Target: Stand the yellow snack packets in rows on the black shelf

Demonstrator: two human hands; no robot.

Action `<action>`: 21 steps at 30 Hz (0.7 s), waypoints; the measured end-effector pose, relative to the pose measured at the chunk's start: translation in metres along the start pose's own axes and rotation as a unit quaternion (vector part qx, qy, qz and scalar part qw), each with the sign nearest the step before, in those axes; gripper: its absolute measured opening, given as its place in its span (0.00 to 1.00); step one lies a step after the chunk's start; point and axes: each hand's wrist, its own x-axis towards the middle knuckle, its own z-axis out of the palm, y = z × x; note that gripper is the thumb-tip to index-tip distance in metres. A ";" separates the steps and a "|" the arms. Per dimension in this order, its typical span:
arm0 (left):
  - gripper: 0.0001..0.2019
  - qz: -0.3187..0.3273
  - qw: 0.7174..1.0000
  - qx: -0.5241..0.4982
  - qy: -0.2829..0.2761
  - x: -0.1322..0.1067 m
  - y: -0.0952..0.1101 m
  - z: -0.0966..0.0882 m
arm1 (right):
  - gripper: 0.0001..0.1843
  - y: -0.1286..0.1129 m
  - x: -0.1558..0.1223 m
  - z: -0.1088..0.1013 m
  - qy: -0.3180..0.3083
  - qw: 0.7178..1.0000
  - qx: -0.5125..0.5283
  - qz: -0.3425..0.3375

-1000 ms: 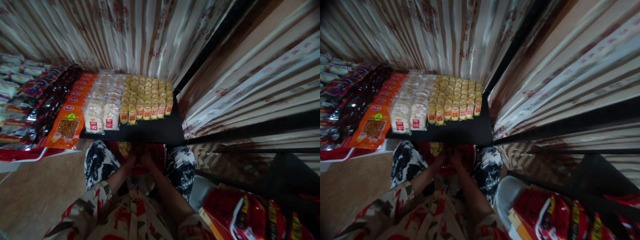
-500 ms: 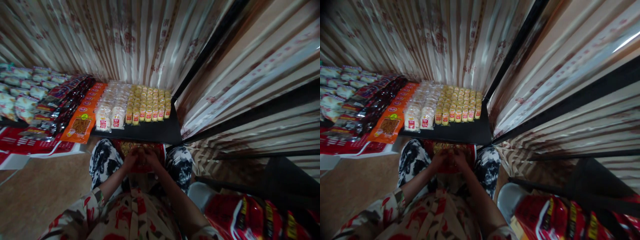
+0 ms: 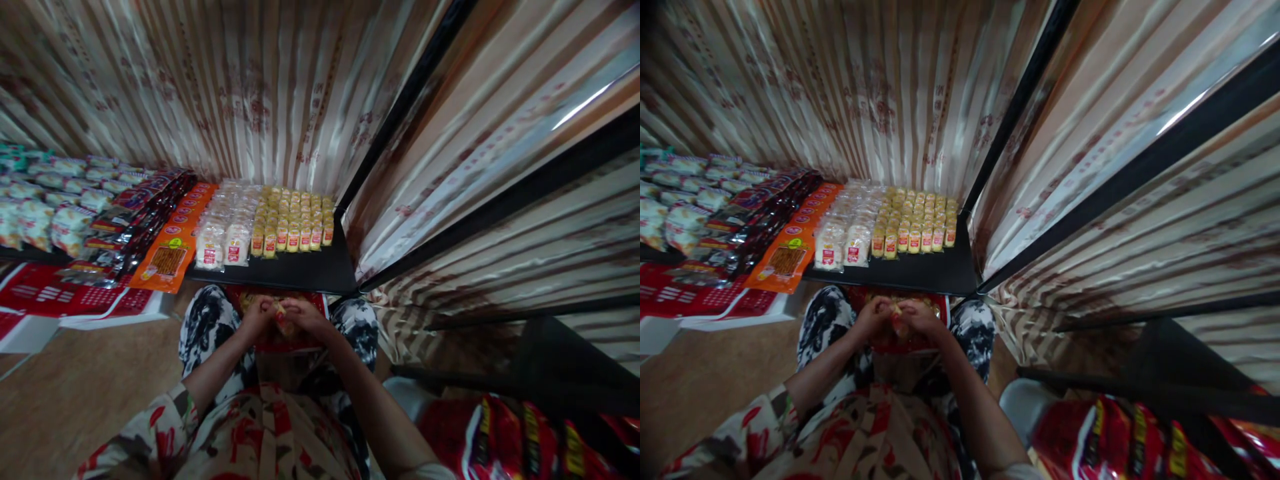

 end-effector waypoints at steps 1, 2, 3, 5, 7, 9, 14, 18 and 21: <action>0.11 -0.021 0.999 -0.024 -0.030 -0.001 0.002 -0.001 | 0.27 -0.003 0.000 -0.002 -0.010 1.000 -0.002 0.003; 0.12 -0.042 0.997 -0.049 -0.053 -0.001 0.003 -0.002 | 0.30 -0.005 0.000 -0.003 -0.012 1.000 -0.002 0.004; 0.13 -0.057 0.993 -0.073 -0.067 -0.002 0.005 -0.003 | 0.32 -0.008 0.000 -0.004 -0.005 1.000 0.001 0.001; 0.16 -0.066 0.989 -0.115 -0.072 -0.003 0.010 -0.007 | 0.31 -0.012 -0.001 -0.006 0.030 0.999 0.013 -0.025; 0.17 -0.059 0.985 -0.153 -0.055 -0.002 0.017 -0.011 | 0.28 -0.017 -0.003 -0.008 0.086 0.994 0.028 -0.061; 0.17 -0.048 0.979 -0.195 -0.031 -0.001 0.024 -0.013 | 0.28 -0.020 -0.005 -0.008 0.141 0.986 0.043 -0.084; 0.12 -0.026 0.959 -0.281 0.023 0.002 0.035 0.000 | 0.30 -0.019 -0.003 0.000 0.186 0.975 0.082 -0.094; 0.11 -0.023 0.958 -0.283 0.033 0.006 0.033 0.022 | 0.24 -0.017 0.010 0.009 0.242 0.956 0.100 -0.130; 0.11 -0.008 0.978 -0.206 0.016 0.016 0.031 0.032 | 0.27 -0.021 0.026 0.006 0.313 0.929 0.110 -0.163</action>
